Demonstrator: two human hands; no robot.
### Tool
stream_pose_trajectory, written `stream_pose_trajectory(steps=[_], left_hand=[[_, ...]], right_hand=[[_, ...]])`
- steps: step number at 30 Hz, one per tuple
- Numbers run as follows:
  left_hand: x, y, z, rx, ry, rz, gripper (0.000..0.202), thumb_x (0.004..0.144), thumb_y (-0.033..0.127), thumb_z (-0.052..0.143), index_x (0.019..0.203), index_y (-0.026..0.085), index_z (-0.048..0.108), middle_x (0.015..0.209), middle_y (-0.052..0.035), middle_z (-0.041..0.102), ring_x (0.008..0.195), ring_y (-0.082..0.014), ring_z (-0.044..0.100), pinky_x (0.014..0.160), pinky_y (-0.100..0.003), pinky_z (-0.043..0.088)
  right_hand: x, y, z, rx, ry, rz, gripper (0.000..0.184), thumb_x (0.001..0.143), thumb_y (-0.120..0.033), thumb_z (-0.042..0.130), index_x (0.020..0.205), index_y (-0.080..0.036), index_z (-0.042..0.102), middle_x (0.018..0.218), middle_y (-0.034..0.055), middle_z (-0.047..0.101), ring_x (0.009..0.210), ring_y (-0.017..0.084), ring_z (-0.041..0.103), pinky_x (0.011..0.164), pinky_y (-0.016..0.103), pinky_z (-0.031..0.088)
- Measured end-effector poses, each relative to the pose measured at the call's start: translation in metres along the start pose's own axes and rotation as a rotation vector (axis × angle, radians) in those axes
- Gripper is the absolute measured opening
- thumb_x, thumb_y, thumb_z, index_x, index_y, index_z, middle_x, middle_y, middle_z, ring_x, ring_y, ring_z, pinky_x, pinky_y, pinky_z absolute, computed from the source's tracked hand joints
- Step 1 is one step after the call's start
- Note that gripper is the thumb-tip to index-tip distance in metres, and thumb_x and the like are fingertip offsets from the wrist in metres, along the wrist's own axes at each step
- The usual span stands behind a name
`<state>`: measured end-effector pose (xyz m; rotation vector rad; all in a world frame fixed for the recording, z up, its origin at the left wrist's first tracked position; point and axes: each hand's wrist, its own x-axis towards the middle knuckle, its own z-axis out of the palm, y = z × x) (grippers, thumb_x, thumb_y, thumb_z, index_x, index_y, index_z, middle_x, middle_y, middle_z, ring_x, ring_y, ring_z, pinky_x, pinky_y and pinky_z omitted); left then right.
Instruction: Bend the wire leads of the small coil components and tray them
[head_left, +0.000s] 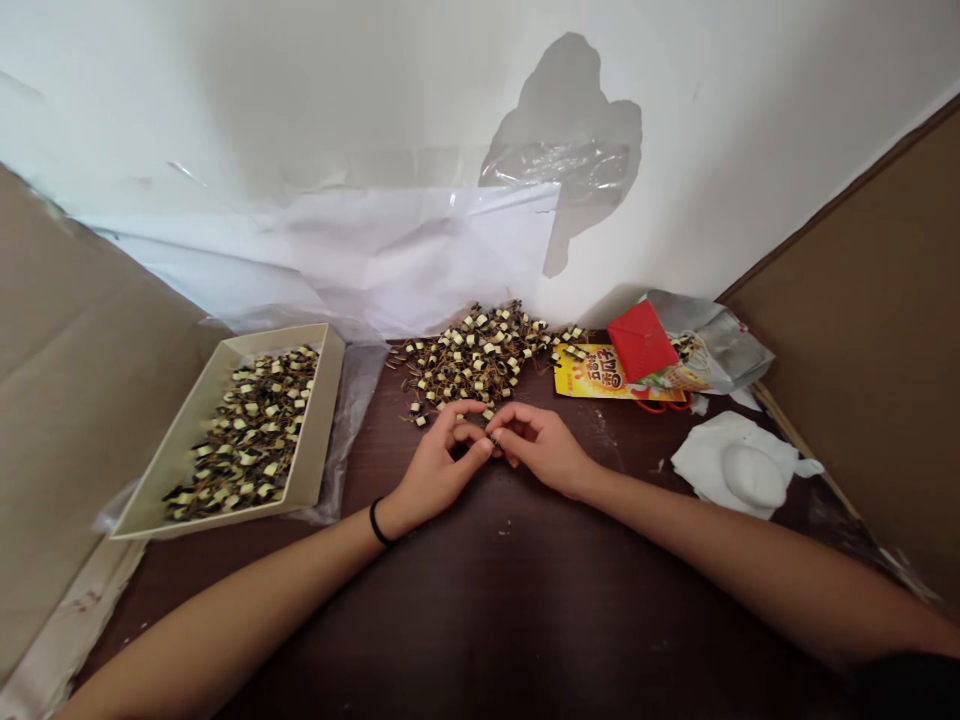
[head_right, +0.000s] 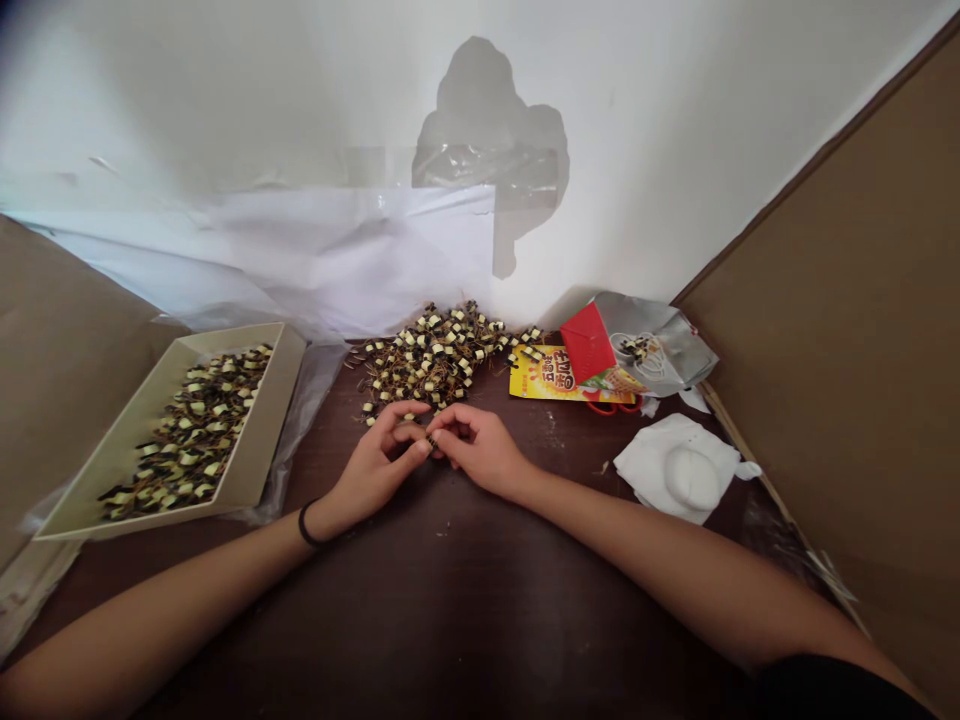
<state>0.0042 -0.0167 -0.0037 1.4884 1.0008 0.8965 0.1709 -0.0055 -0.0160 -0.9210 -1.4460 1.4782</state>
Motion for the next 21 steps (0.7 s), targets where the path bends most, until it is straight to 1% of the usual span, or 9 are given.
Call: stream_pose_trajectory(steps=[2, 4, 5, 8, 10, 14, 17, 19, 21], left_hand=[[0.001, 0.002, 0.0, -0.044, 0.035, -0.029, 0.039, 0.079, 0.029, 0.065, 0.11, 0.017, 0.044, 0.068, 0.0029, 0.061, 0.069, -0.0132, 0.06, 0.07, -0.025, 0.042], [0.003, 0.004, 0.0, -0.081, 0.06, -0.05, 0.041, 0.077, 0.031, 0.067, 0.109, 0.017, 0.045, 0.068, 0.0034, 0.06, 0.067, -0.0125, 0.058, 0.069, -0.025, 0.041], [0.003, 0.004, -0.001, -0.095, 0.068, -0.062, 0.041, 0.076, 0.032, 0.068, 0.108, 0.017, 0.046, 0.068, 0.0036, 0.06, 0.066, -0.012, 0.057, 0.069, -0.024, 0.041], [0.004, 0.004, -0.002, -0.123, 0.07, -0.095, 0.042, 0.075, 0.033, 0.069, 0.108, 0.017, 0.047, 0.069, 0.0031, 0.061, 0.067, -0.0118, 0.056, 0.069, -0.024, 0.04], [0.003, 0.002, -0.004, -0.146, 0.055, -0.103, 0.044, 0.075, 0.035, 0.069, 0.109, 0.017, 0.048, 0.07, 0.0025, 0.062, 0.068, -0.0122, 0.056, 0.069, -0.024, 0.04], [0.004, -0.004, -0.007, -0.196, 0.048, -0.082, 0.038, 0.08, 0.038, 0.064, 0.11, 0.018, 0.054, 0.072, 0.0018, 0.06, 0.068, -0.0115, 0.053, 0.065, -0.022, 0.037], [0.005, -0.006, -0.009, -0.261, 0.046, -0.099, 0.036, 0.081, 0.037, 0.063, 0.111, 0.019, 0.058, 0.078, 0.0011, 0.06, 0.071, -0.0113, 0.052, 0.066, -0.022, 0.037], [0.007, -0.006, -0.01, -0.322, 0.02, -0.134, 0.038, 0.079, 0.036, 0.066, 0.113, 0.018, 0.058, 0.074, 0.0018, 0.059, 0.069, -0.0109, 0.051, 0.066, -0.022, 0.037], [0.008, -0.006, -0.01, -0.383, -0.016, -0.168, 0.043, 0.078, 0.035, 0.068, 0.115, 0.018, 0.058, 0.07, 0.0022, 0.059, 0.067, -0.0107, 0.052, 0.067, -0.022, 0.038]], right_hand=[[-0.004, 0.0, 0.003, -0.169, 0.072, -0.173, 0.01, 0.084, -0.022, 0.051, 0.086, -0.017, 0.06, 0.076, 0.0006, 0.058, 0.061, 0.01, 0.052, 0.056, 0.024, 0.042], [-0.006, 0.0, 0.004, -0.288, 0.077, -0.289, 0.012, 0.084, -0.021, 0.052, 0.092, -0.018, 0.06, 0.085, 0.0027, 0.058, 0.069, 0.011, 0.054, 0.06, 0.025, 0.044], [-0.006, 0.001, 0.003, -0.32, 0.066, -0.318, 0.012, 0.084, -0.022, 0.054, 0.093, -0.019, 0.06, 0.088, 0.0032, 0.058, 0.07, 0.012, 0.054, 0.06, 0.024, 0.045], [-0.005, 0.003, 0.002, -0.337, 0.045, -0.345, 0.015, 0.08, -0.024, 0.061, 0.094, -0.019, 0.06, 0.093, 0.0042, 0.058, 0.066, 0.01, 0.052, 0.055, 0.023, 0.044], [-0.003, 0.004, 0.001, -0.33, 0.049, -0.354, 0.014, 0.08, -0.024, 0.062, 0.094, -0.019, 0.061, 0.096, 0.0048, 0.057, 0.067, 0.01, 0.052, 0.056, 0.023, 0.045], [-0.002, 0.005, 0.001, -0.324, 0.028, -0.37, 0.015, 0.083, -0.025, 0.059, 0.097, -0.02, 0.062, 0.094, 0.005, 0.06, 0.071, 0.012, 0.055, 0.058, 0.024, 0.047], [-0.003, 0.005, 0.0, -0.334, 0.018, -0.394, 0.018, 0.087, -0.028, 0.054, 0.101, -0.02, 0.062, 0.096, 0.0063, 0.062, 0.081, 0.014, 0.058, 0.063, 0.026, 0.048], [-0.003, 0.006, 0.0, -0.341, 0.02, -0.416, 0.02, 0.089, -0.031, 0.051, 0.102, -0.02, 0.062, 0.097, 0.0074, 0.063, 0.087, 0.016, 0.058, 0.068, 0.028, 0.049], [-0.002, 0.006, -0.001, -0.348, 0.023, -0.43, 0.024, 0.091, -0.035, 0.048, 0.103, -0.02, 0.063, 0.097, 0.0078, 0.063, 0.088, 0.017, 0.059, 0.071, 0.029, 0.05]])
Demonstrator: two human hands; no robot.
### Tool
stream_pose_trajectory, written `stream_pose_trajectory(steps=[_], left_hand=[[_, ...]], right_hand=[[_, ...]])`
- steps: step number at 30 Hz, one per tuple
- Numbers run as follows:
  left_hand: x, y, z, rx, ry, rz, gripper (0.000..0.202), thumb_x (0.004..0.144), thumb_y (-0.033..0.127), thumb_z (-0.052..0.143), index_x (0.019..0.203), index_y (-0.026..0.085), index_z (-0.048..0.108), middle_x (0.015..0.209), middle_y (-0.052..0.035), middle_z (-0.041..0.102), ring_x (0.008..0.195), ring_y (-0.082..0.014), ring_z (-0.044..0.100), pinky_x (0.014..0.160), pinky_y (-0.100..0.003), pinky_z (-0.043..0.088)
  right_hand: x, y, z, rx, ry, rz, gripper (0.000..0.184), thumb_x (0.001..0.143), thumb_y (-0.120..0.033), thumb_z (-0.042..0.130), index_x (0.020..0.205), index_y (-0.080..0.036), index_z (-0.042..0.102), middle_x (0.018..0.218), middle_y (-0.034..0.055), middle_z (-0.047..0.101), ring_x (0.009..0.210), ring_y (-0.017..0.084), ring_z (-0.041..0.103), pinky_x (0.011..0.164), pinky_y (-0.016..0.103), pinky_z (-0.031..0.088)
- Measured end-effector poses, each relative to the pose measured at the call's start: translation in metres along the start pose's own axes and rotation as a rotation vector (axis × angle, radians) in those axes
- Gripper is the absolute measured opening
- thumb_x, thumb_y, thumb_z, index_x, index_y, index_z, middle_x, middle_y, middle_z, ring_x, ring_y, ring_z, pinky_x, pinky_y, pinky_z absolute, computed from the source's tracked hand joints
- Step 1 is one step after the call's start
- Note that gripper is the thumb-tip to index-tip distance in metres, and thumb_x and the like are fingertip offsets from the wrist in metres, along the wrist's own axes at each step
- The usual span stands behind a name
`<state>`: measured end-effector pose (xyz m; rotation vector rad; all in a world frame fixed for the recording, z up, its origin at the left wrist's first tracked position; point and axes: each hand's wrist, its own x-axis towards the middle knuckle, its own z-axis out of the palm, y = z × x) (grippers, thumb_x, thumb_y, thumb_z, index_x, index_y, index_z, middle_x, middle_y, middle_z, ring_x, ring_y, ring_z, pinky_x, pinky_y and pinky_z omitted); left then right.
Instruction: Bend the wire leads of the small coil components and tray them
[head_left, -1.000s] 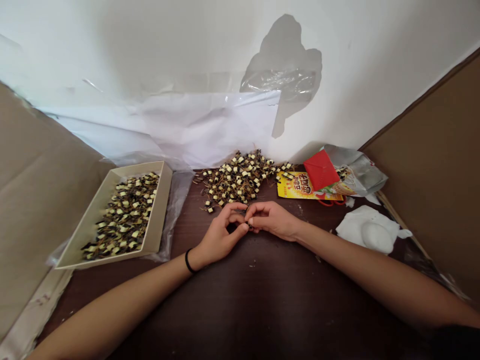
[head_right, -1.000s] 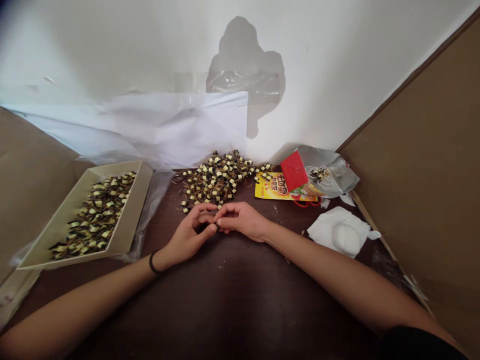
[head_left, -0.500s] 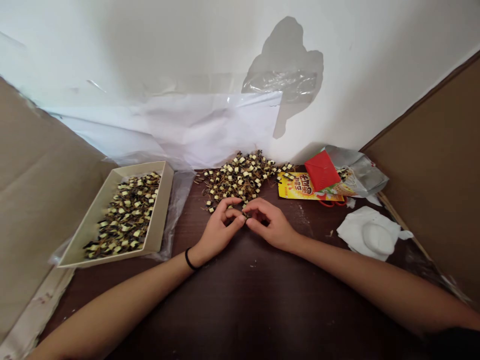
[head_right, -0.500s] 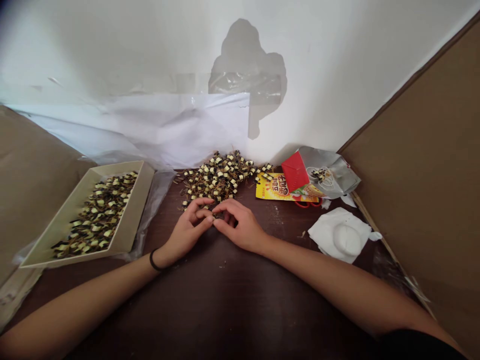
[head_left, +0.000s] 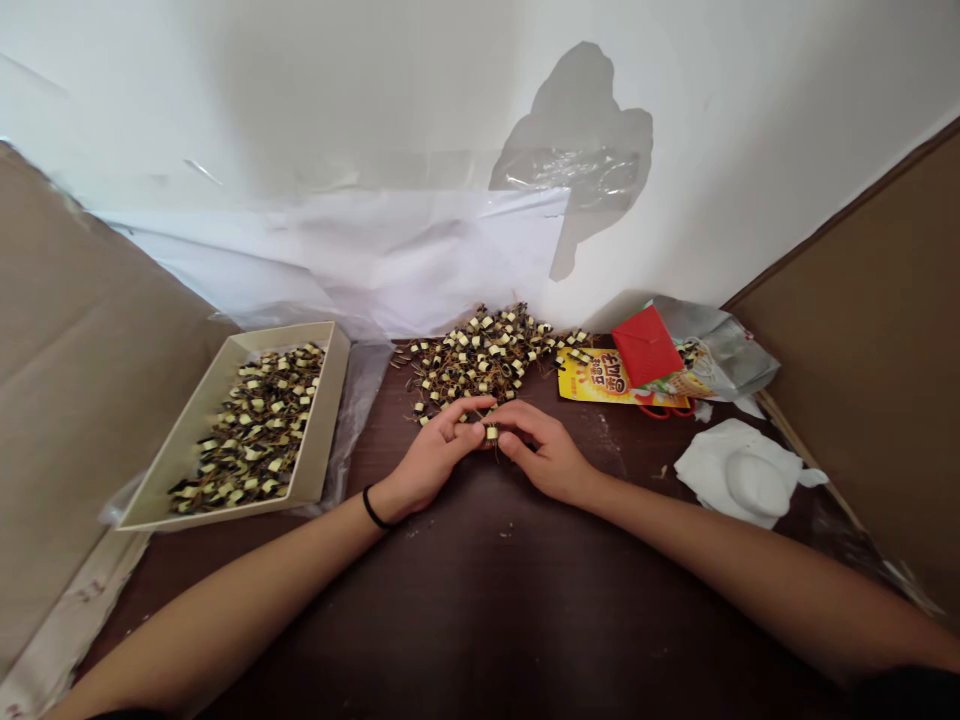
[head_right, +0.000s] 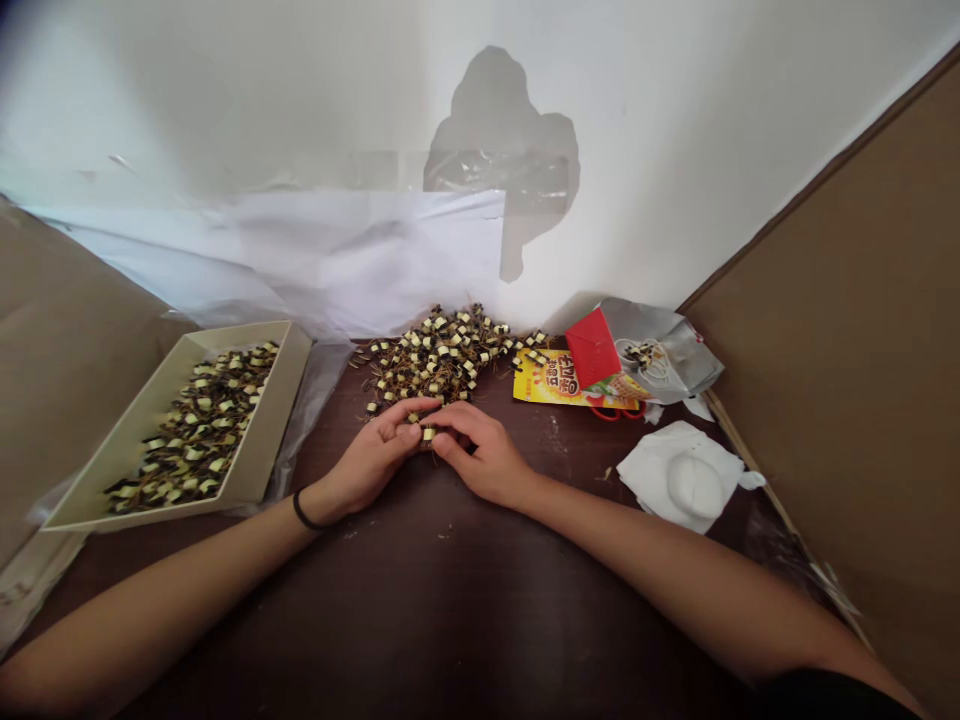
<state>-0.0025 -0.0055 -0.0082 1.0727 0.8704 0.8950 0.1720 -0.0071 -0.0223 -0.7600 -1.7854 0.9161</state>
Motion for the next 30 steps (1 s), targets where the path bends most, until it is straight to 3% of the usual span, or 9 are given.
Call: stream_pose_trajectory(steps=[5, 10, 16, 21, 27, 30], left_hand=[[-0.0003, -0.001, 0.0015, -0.133, -0.021, -0.026, 0.046, 0.075, 0.033, 0.073, 0.115, 0.017, 0.058, 0.072, 0.0011, 0.063, 0.072, -0.0105, 0.057, 0.075, -0.023, 0.043], [-0.0015, 0.0006, 0.0047, -0.329, -0.055, -0.109, 0.044, 0.071, 0.029, 0.076, 0.111, 0.02, 0.059, 0.091, -0.0022, 0.064, 0.083, -0.0125, 0.059, 0.086, -0.032, 0.047], [0.0007, 0.0019, 0.004, -0.398, -0.113, -0.135, 0.044, 0.07, 0.025, 0.077, 0.11, 0.021, 0.06, 0.097, -0.003, 0.063, 0.086, -0.0125, 0.059, 0.088, -0.031, 0.047], [0.0019, -0.0002, 0.0017, -0.397, -0.11, -0.146, 0.041, 0.072, 0.026, 0.076, 0.109, 0.021, 0.061, 0.1, -0.0038, 0.063, 0.094, -0.0146, 0.059, 0.091, -0.032, 0.044], [0.0019, 0.0009, 0.0043, -0.402, -0.052, -0.132, 0.037, 0.069, 0.023, 0.078, 0.103, 0.02, 0.062, 0.101, -0.0023, 0.063, 0.086, -0.0111, 0.059, 0.087, -0.03, 0.046], [0.0021, 0.0015, 0.0058, -0.401, -0.024, -0.111, 0.036, 0.066, 0.022, 0.08, 0.098, 0.018, 0.063, 0.092, -0.0012, 0.064, 0.085, -0.0118, 0.06, 0.085, -0.03, 0.048]], right_hand=[[0.0013, 0.0008, -0.001, -0.002, -0.023, -0.024, 0.031, 0.093, -0.04, 0.045, 0.107, -0.021, 0.063, 0.103, 0.0082, 0.065, 0.095, 0.017, 0.06, 0.081, 0.033, 0.05], [0.0004, 0.0002, -0.0005, 0.003, -0.042, -0.025, 0.028, 0.092, -0.037, 0.047, 0.11, -0.023, 0.062, 0.109, 0.0078, 0.065, 0.104, 0.019, 0.058, 0.091, 0.037, 0.047], [-0.003, -0.0003, 0.0029, 0.069, -0.007, 0.152, 0.046, 0.085, -0.033, 0.058, 0.129, -0.025, 0.046, 0.111, 0.0078, 0.062, 0.081, 0.015, 0.06, 0.065, 0.027, 0.052], [-0.0018, 0.0008, 0.0034, 0.092, 0.045, 0.219, 0.042, 0.085, -0.029, 0.055, 0.126, -0.023, 0.046, 0.107, 0.008, 0.061, 0.081, 0.014, 0.059, 0.065, 0.026, 0.052], [-0.0013, -0.001, 0.0044, 0.02, 0.04, 0.222, 0.042, 0.081, -0.019, 0.056, 0.122, -0.022, 0.048, 0.106, 0.0067, 0.06, 0.075, 0.012, 0.057, 0.063, 0.025, 0.05], [-0.0016, -0.0026, 0.0044, -0.003, 0.062, 0.2, 0.045, 0.077, -0.014, 0.056, 0.12, -0.023, 0.049, 0.105, 0.006, 0.059, 0.074, 0.012, 0.055, 0.061, 0.024, 0.05]])
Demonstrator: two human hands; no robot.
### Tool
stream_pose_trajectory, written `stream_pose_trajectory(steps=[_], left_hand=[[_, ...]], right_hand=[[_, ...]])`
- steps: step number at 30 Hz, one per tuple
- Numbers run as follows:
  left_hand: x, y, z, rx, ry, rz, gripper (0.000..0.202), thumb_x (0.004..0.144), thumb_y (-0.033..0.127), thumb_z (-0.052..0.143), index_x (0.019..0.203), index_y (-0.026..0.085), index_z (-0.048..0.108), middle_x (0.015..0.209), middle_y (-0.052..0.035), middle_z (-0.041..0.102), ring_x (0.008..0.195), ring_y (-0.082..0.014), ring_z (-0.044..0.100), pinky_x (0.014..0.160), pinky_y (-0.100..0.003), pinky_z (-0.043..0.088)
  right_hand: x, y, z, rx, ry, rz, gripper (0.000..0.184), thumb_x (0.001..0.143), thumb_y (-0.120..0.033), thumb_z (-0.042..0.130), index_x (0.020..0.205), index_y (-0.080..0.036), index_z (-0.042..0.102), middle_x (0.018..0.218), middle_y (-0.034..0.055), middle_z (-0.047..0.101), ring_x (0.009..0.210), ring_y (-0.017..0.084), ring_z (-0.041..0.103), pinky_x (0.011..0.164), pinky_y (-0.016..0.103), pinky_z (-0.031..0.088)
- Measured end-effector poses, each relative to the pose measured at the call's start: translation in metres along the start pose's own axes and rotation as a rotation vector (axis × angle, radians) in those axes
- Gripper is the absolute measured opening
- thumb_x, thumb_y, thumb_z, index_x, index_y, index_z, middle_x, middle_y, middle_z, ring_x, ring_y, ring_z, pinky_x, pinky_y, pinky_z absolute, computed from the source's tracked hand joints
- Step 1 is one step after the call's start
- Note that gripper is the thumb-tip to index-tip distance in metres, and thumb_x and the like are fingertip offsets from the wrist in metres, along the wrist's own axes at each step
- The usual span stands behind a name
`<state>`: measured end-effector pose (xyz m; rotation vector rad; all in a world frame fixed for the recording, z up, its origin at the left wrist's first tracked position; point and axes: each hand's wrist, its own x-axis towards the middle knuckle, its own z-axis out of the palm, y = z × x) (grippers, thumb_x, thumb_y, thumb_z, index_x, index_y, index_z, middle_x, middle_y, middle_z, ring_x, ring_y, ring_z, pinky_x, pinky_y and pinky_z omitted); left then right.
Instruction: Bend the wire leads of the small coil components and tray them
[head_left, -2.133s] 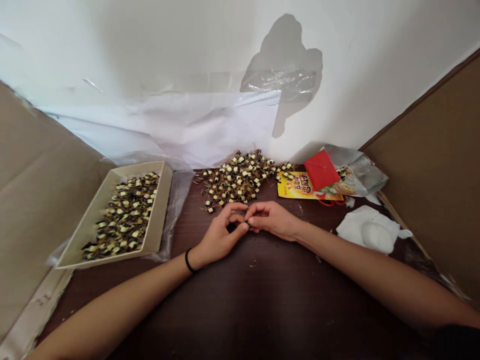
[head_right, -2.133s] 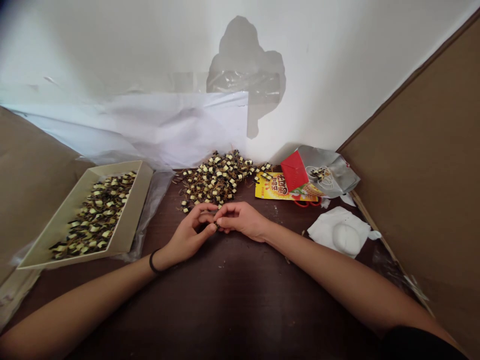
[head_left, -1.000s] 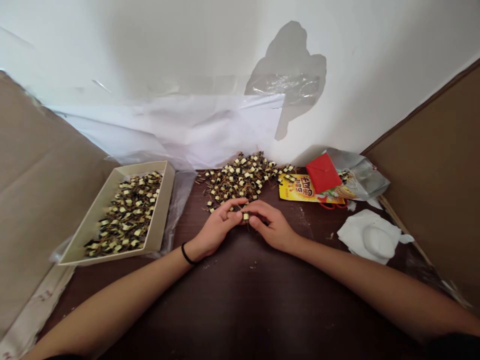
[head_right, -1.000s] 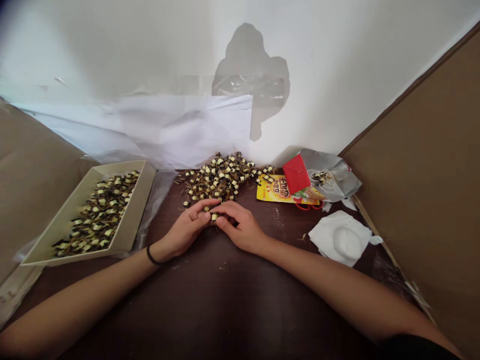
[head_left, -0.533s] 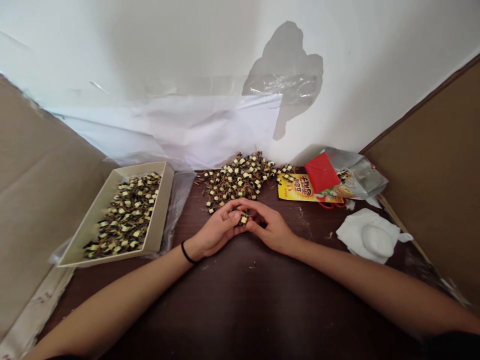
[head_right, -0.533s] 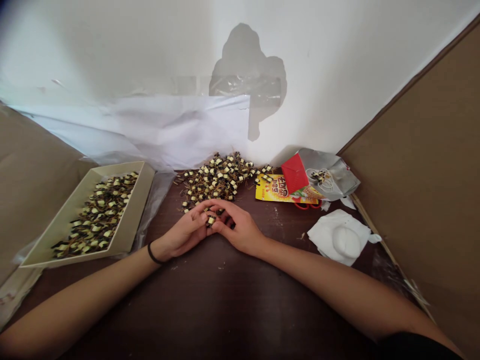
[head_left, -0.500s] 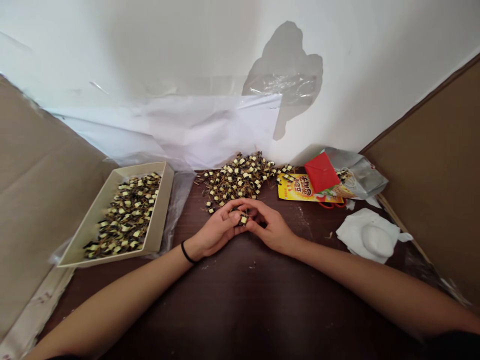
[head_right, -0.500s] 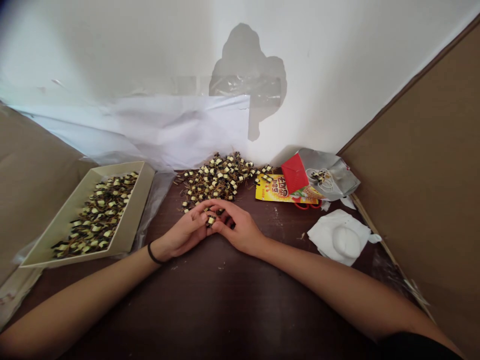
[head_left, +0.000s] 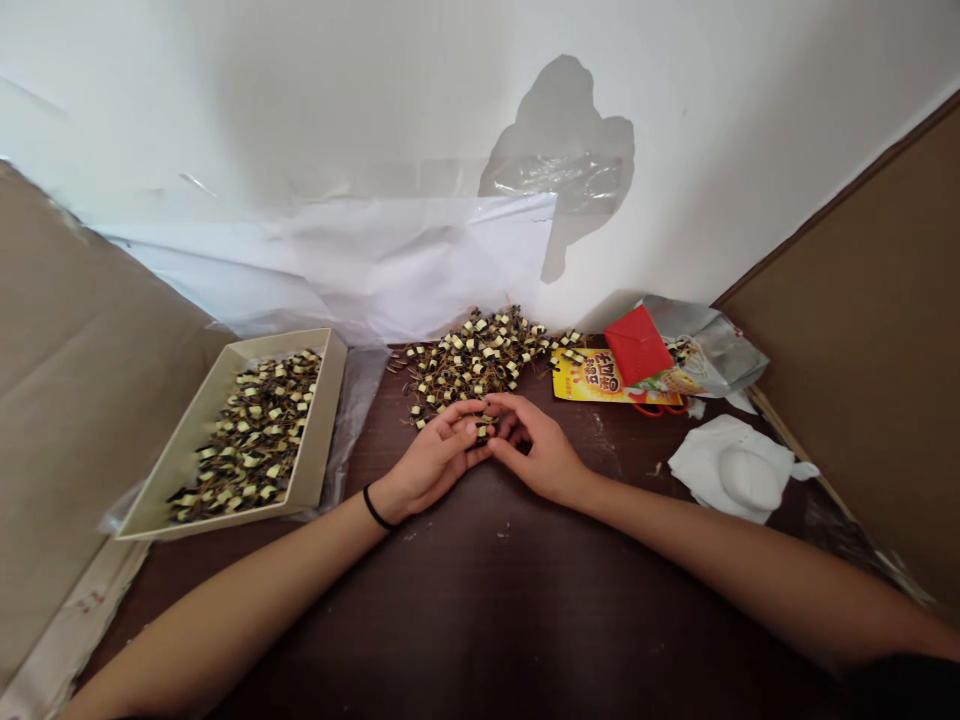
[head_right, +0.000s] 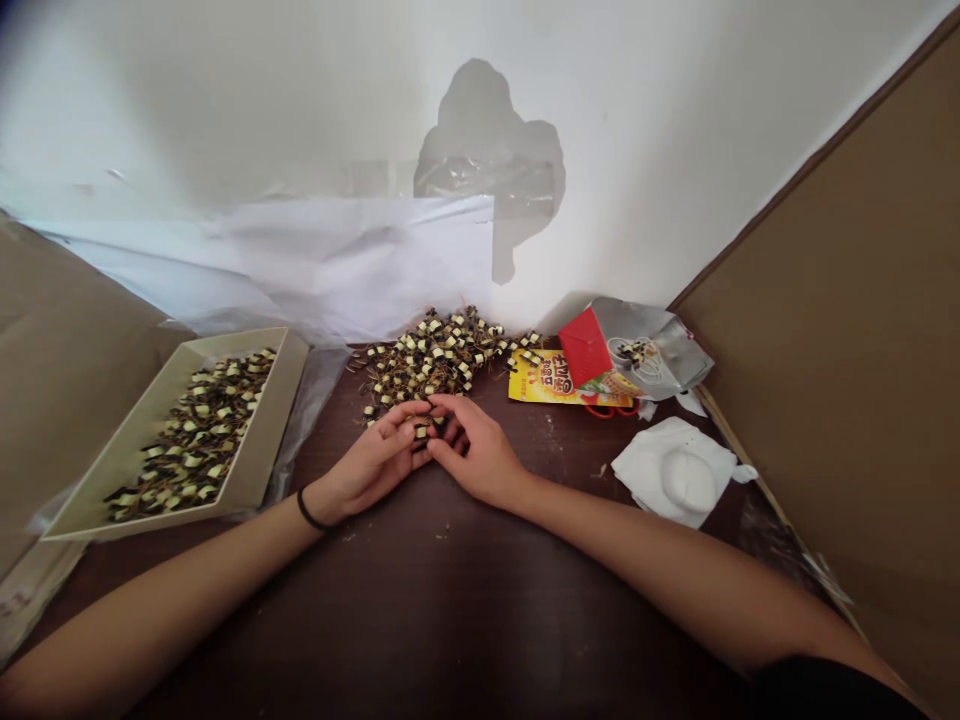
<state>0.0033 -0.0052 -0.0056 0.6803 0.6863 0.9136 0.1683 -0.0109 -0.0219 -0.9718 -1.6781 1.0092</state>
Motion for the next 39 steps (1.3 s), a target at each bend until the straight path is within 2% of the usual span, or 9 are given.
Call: stream_pose_trajectory(steps=[2, 6, 13, 17, 22, 27, 34, 39], left_hand=[[0.0003, -0.0004, 0.0003, 0.006, 0.011, 0.017, 0.033, 0.066, 0.022, 0.08, 0.095, 0.018, 0.064, 0.086, -0.0005, 0.064, 0.086, -0.0123, 0.06, 0.085, -0.029, 0.048], [0.0008, -0.0021, 0.0, 0.042, 0.015, 0.034, 0.029, 0.068, 0.018, 0.078, 0.093, 0.017, 0.064, 0.077, 0.0012, 0.063, 0.078, -0.01, 0.061, 0.082, -0.025, 0.047], [0.0008, -0.0037, -0.0001, 0.083, 0.031, 0.046, 0.026, 0.067, 0.018, 0.079, 0.088, 0.016, 0.064, 0.069, 0.0035, 0.062, 0.069, -0.0068, 0.059, 0.078, -0.022, 0.047], [0.0004, -0.0037, 0.0007, 0.077, 0.044, 0.044, 0.027, 0.065, 0.017, 0.08, 0.087, 0.015, 0.065, 0.067, 0.004, 0.062, 0.066, -0.0059, 0.058, 0.075, -0.021, 0.047], [0.0004, -0.0033, 0.002, 0.047, 0.062, 0.042, 0.031, 0.064, 0.016, 0.08, 0.089, 0.016, 0.063, 0.065, 0.0054, 0.06, 0.065, -0.0061, 0.057, 0.075, -0.022, 0.047], [0.0009, -0.0033, 0.0016, 0.012, 0.048, 0.018, 0.035, 0.062, 0.016, 0.081, 0.09, 0.016, 0.06, 0.065, 0.0057, 0.06, 0.065, -0.0068, 0.056, 0.075, -0.023, 0.045], [0.0006, -0.0025, 0.0015, 0.01, 0.021, 0.003, 0.034, 0.063, 0.016, 0.081, 0.088, 0.017, 0.059, 0.066, 0.0056, 0.058, 0.066, -0.0066, 0.055, 0.074, -0.022, 0.044], [0.0012, -0.0005, 0.002, -0.008, 0.026, -0.016, 0.03, 0.067, 0.019, 0.078, 0.092, 0.017, 0.061, 0.07, 0.0041, 0.058, 0.071, -0.0083, 0.056, 0.078, -0.025, 0.047]], right_hand=[[-0.0004, -0.0011, -0.0008, -0.006, 0.03, -0.039, 0.04, 0.076, -0.014, 0.058, 0.115, -0.022, 0.052, 0.1, 0.005, 0.058, 0.073, 0.012, 0.054, 0.061, 0.024, 0.05], [-0.0015, -0.0029, -0.0026, -0.045, 0.086, -0.105, 0.019, 0.077, -0.02, 0.061, 0.096, -0.021, 0.057, 0.083, 0.0015, 0.056, 0.07, 0.013, 0.054, 0.059, 0.024, 0.048], [-0.0026, -0.0065, -0.004, -0.131, 0.139, -0.232, 0.006, 0.083, -0.019, 0.056, 0.086, -0.021, 0.061, 0.078, 0.0015, 0.059, 0.065, 0.012, 0.054, 0.058, 0.025, 0.047], [-0.0024, -0.0084, -0.0044, -0.146, 0.142, -0.258, 0.007, 0.083, -0.018, 0.056, 0.082, -0.02, 0.063, 0.079, 0.0028, 0.061, 0.066, 0.013, 0.055, 0.057, 0.026, 0.047], [-0.002, -0.0088, -0.004, -0.178, 0.153, -0.254, 0.012, 0.084, -0.018, 0.053, 0.078, -0.02, 0.063, 0.077, 0.0034, 0.062, 0.072, 0.015, 0.058, 0.064, 0.029, 0.049], [-0.0001, -0.0097, -0.0063, -0.194, 0.118, -0.269, 0.014, 0.084, -0.017, 0.053, 0.075, -0.02, 0.064, 0.075, 0.0039, 0.063, 0.072, 0.015, 0.059, 0.065, 0.029, 0.05], [0.0027, -0.0074, -0.0101, -0.255, 0.072, -0.412, 0.015, 0.085, -0.016, 0.052, 0.079, -0.02, 0.065, 0.077, 0.0055, 0.065, 0.075, 0.017, 0.061, 0.069, 0.031, 0.051], [0.0005, -0.006, -0.008, -0.273, 0.103, -0.421, 0.014, 0.086, -0.014, 0.051, 0.081, -0.019, 0.064, 0.078, 0.0059, 0.064, 0.075, 0.016, 0.061, 0.068, 0.03, 0.053]])
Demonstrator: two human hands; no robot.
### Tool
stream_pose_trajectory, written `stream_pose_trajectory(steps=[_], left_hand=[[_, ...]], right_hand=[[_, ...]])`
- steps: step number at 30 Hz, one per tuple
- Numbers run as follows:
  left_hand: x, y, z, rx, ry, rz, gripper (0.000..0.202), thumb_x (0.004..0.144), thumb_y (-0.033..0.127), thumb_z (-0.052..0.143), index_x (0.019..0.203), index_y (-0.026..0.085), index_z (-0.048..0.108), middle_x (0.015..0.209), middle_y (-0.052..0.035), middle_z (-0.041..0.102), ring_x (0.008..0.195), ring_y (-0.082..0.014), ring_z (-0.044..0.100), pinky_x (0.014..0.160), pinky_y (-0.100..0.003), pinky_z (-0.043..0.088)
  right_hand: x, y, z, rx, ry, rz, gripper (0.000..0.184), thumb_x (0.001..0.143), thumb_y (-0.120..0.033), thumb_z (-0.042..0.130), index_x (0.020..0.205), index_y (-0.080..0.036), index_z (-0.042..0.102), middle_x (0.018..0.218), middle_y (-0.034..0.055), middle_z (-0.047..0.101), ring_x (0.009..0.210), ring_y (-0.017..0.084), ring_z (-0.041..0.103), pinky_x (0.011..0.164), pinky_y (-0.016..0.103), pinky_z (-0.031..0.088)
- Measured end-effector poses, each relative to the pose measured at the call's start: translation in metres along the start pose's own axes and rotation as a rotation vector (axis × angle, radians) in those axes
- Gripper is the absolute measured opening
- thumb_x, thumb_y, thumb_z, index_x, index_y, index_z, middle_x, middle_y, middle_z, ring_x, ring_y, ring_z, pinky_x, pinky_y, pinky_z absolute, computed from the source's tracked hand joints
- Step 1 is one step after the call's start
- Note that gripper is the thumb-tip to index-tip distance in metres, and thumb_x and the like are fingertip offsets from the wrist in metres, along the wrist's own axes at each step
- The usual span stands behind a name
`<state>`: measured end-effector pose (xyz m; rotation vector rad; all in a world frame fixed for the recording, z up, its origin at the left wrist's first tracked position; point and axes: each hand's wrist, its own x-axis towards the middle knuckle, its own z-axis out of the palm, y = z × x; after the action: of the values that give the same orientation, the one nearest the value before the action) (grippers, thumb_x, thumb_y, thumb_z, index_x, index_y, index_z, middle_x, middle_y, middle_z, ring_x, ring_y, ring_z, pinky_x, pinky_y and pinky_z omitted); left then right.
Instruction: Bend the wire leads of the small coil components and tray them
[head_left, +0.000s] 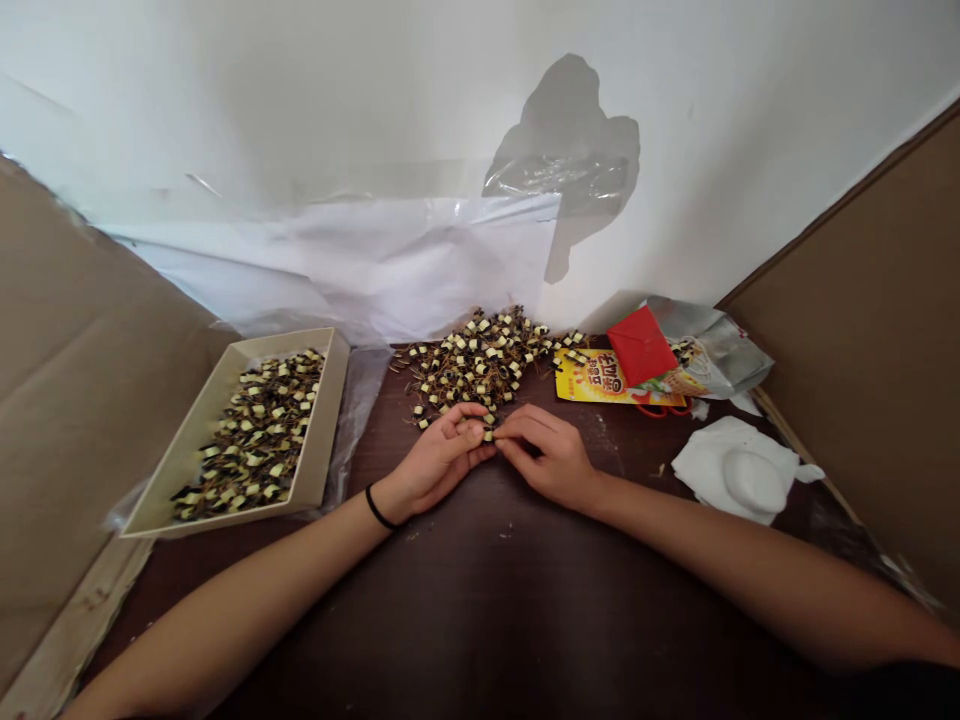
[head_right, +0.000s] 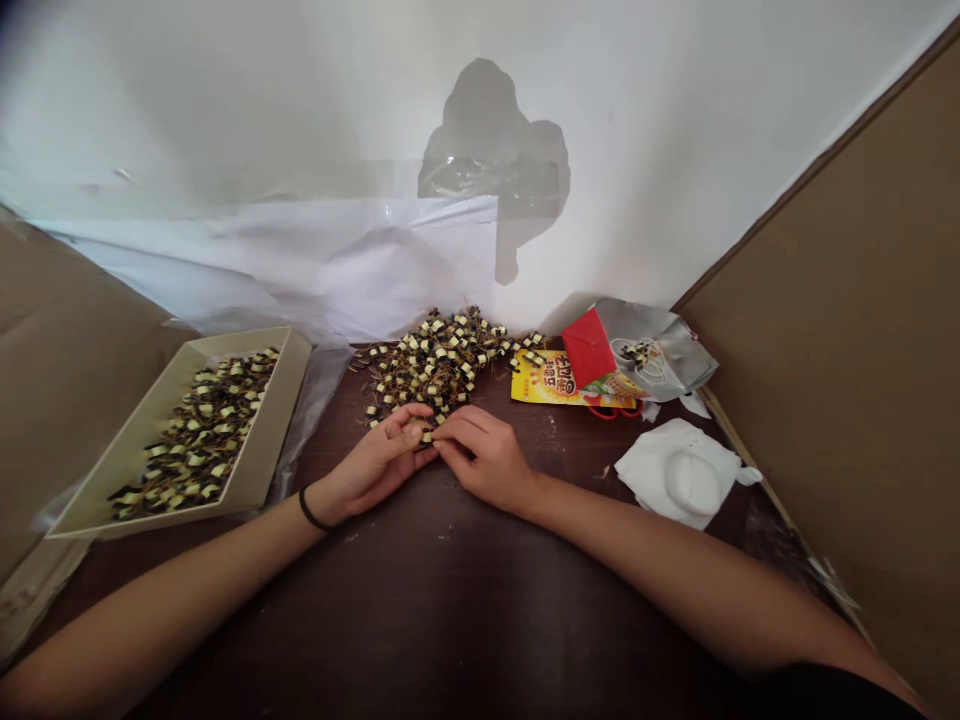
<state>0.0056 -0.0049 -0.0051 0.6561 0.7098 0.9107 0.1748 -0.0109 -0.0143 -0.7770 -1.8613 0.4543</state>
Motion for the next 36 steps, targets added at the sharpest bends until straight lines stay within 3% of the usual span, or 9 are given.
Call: stream_pose_trajectory(steps=[6, 11, 19, 30, 36], left_hand=[[-0.0001, -0.0007, -0.0008, 0.058, -0.055, 0.023, 0.019, 0.073, 0.026, 0.074, 0.086, 0.016, 0.064, 0.082, 0.0, 0.059, 0.078, -0.0103, 0.056, 0.078, -0.026, 0.048], [-0.0018, -0.0041, -0.0045, 0.139, -0.087, 0.046, 0.035, 0.064, 0.017, 0.08, 0.094, 0.016, 0.061, 0.086, 0.0005, 0.06, 0.08, -0.0093, 0.057, 0.076, -0.022, 0.046], [-0.002, -0.0069, -0.0029, 0.187, 0.002, 0.079, 0.035, 0.071, 0.021, 0.075, 0.1, 0.018, 0.056, 0.079, 0.0014, 0.061, 0.073, -0.0089, 0.059, 0.071, -0.022, 0.049], [-0.0035, -0.0075, -0.0001, 0.22, -0.003, 0.118, 0.035, 0.073, 0.028, 0.074, 0.1, 0.017, 0.054, 0.071, 0.0026, 0.062, 0.068, -0.0088, 0.06, 0.065, -0.021, 0.05], [-0.0035, -0.0062, 0.0013, 0.196, -0.001, 0.1, 0.039, 0.071, 0.03, 0.076, 0.1, 0.016, 0.053, 0.068, 0.0036, 0.063, 0.066, -0.0093, 0.062, 0.066, -0.021, 0.049]], right_hand=[[-0.0003, -0.002, -0.0001, -0.02, -0.005, -0.021, 0.013, 0.085, -0.013, 0.052, 0.079, -0.017, 0.063, 0.075, 0.0056, 0.064, 0.072, 0.014, 0.061, 0.067, 0.027, 0.052], [-0.0005, -0.002, 0.0008, -0.028, 0.012, -0.026, 0.013, 0.085, -0.012, 0.053, 0.077, -0.017, 0.062, 0.073, 0.0044, 0.064, 0.069, 0.013, 0.06, 0.064, 0.026, 0.051], [0.0008, -0.0017, -0.0005, 0.011, 0.011, -0.011, 0.013, 0.084, -0.01, 0.052, 0.077, -0.016, 0.061, 0.072, 0.0046, 0.062, 0.067, 0.013, 0.059, 0.063, 0.026, 0.05], [0.0003, -0.0013, -0.001, -0.004, 0.008, -0.041, 0.012, 0.086, -0.012, 0.05, 0.081, -0.017, 0.06, 0.087, 0.0085, 0.062, 0.083, 0.017, 0.059, 0.072, 0.031, 0.052], [0.0003, 0.0016, -0.0013, 0.088, -0.059, 0.061, 0.013, 0.088, -0.014, 0.048, 0.079, -0.018, 0.057, 0.074, 0.0033, 0.06, 0.07, 0.014, 0.057, 0.066, 0.027, 0.048]])
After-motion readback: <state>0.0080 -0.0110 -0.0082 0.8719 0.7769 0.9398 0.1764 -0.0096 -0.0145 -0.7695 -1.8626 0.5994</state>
